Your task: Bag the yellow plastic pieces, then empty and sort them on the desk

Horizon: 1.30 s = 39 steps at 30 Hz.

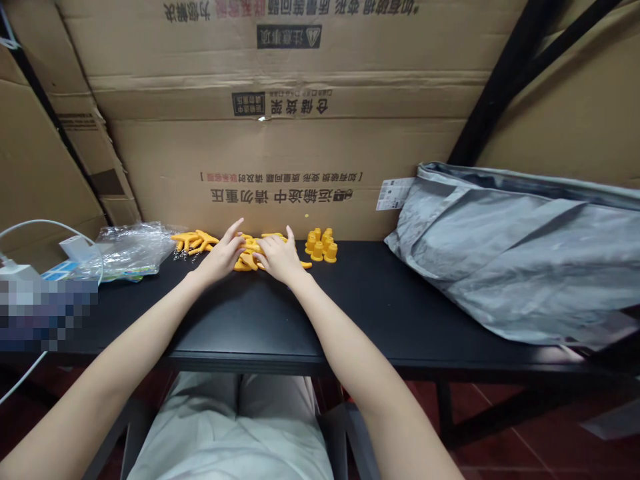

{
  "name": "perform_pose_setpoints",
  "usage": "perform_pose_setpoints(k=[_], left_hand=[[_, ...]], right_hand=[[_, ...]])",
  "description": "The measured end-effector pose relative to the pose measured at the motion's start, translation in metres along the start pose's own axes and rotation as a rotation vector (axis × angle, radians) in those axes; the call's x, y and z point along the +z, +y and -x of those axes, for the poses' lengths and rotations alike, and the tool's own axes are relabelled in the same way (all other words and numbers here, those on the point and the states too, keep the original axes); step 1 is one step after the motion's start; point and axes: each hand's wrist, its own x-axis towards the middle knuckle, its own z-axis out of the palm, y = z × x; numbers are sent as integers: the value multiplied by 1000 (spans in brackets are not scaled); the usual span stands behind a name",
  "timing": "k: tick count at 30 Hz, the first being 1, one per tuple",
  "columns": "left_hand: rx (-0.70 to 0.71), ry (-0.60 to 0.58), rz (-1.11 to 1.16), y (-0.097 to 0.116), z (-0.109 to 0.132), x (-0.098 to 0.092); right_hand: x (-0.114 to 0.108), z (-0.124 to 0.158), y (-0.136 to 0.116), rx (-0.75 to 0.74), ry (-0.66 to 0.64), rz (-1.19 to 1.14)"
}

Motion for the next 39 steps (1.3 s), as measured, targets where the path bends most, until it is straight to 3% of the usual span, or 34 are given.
perform_pose_setpoints(k=[8,16,25,33,39], left_hand=[[-230,-126,-163,0,0,-4],[-244,-139,-182,1,1,-9],[-238,-67,-86,-7,3,-4],[-270,-125,-78,-9,3,-7],[-296,-142,-87,-5,0,-7]], right_hand=[[2,-1,1,57,-27,-6],[-1,-2,-2,35,-46,18],[-5,-3,-7,-16,-54,67],[-3,-4,-6,-47,-106,9],[-2,-6,-5,-28,-48,63]])
